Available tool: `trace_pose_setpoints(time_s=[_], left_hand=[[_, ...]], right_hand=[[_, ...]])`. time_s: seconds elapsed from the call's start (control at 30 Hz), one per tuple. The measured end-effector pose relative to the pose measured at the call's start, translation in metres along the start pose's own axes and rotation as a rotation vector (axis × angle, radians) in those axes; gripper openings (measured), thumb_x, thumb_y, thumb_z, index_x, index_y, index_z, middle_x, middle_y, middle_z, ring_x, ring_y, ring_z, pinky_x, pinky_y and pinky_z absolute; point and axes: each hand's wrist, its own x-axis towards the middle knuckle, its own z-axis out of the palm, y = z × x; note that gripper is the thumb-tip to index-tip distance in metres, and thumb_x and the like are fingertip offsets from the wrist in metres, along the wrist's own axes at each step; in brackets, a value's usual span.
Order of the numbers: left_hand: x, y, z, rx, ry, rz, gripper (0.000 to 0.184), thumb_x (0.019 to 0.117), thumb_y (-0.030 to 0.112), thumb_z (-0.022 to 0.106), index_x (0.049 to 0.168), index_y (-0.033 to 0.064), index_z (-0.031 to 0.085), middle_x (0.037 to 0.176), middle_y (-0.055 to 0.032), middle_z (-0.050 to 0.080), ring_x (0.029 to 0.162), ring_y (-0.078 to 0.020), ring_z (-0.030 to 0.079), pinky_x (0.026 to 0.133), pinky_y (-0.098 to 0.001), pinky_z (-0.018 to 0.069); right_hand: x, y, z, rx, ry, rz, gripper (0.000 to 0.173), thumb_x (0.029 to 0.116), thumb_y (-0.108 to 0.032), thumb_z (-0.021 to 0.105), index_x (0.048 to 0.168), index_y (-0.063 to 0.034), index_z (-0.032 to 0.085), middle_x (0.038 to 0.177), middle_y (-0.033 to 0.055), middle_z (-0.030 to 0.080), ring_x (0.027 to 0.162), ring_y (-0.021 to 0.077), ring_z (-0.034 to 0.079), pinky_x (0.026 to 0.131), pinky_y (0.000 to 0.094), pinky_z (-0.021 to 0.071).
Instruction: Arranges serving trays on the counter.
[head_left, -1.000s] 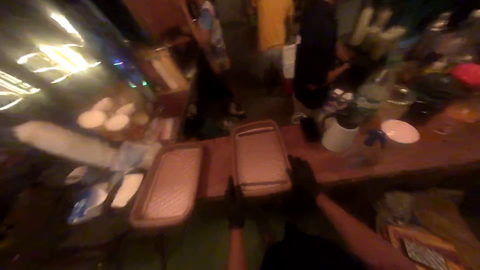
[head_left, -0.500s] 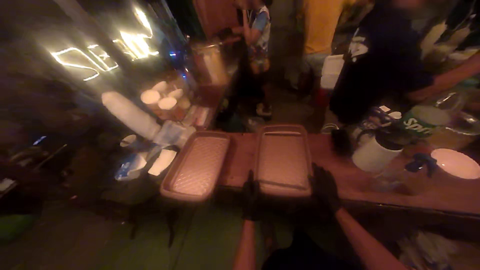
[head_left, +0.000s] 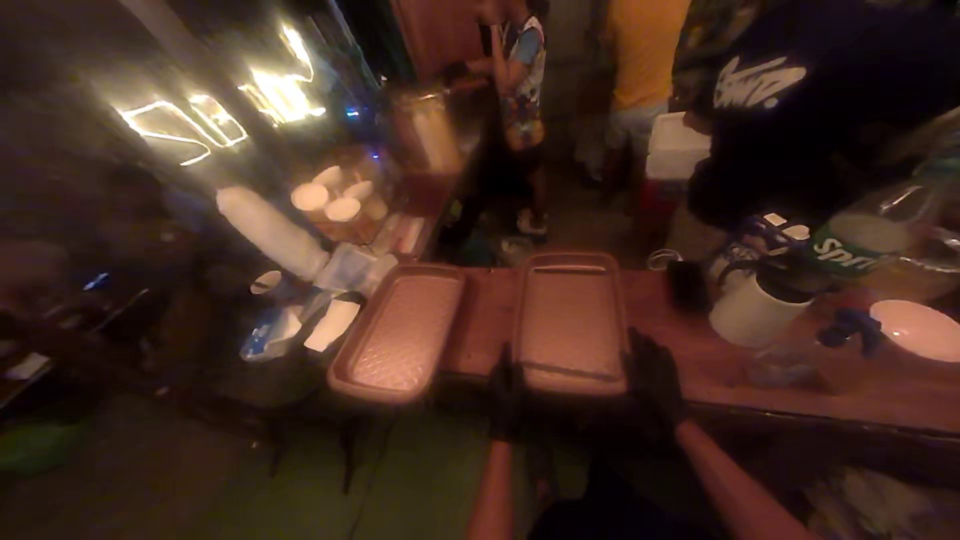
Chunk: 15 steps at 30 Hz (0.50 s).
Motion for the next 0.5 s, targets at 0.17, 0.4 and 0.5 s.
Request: trace_pose_setpoints(time_s=[0.17, 0.4, 0.5], left_hand=[[-0.0001, 0.0, -0.0017, 0.003, -0.012, -0.018, 0.053, 0.1042, 0.035, 0.054, 0.155, 0.0225, 0.047, 0.145, -0.0081, 0.06, 0.126, -0.0194, 0.061, 0.106, -0.043, 0.051], [0.0003, -0.0045, -0.0001, 0.001, 0.008, -0.013, 0.053, 0.1031, 0.035, 0.056, 0.153, 0.0209, 0.049, 0.137, -0.0101, 0.064, 0.119, -0.02, 0.065, 0.102, -0.0425, 0.0535], [-0.0004, -0.0059, -0.0004, 0.004, 0.01, 0.009, 0.052, 0.1038, 0.036, 0.054, 0.153, 0.0221, 0.049, 0.142, -0.0071, 0.061, 0.123, -0.0178, 0.063, 0.105, -0.0406, 0.0519]], right_hand=[[0.003, 0.0055, 0.0049, -0.015, 0.006, -0.008, 0.067, 0.1011, -0.056, 0.044, 0.155, -0.0167, 0.046, 0.146, 0.0166, 0.058, 0.133, 0.0382, 0.055, 0.114, 0.0585, 0.0391], [0.0024, 0.0043, 0.0043, 0.002, 0.014, -0.008, 0.067, 0.1005, -0.055, 0.047, 0.155, -0.0169, 0.047, 0.144, 0.0173, 0.059, 0.13, 0.0391, 0.056, 0.112, 0.0586, 0.0404], [0.0023, 0.0023, 0.0032, -0.013, 0.02, -0.008, 0.066, 0.1003, -0.054, 0.046, 0.154, -0.0164, 0.048, 0.142, 0.0181, 0.06, 0.129, 0.0395, 0.057, 0.11, 0.0582, 0.0429]])
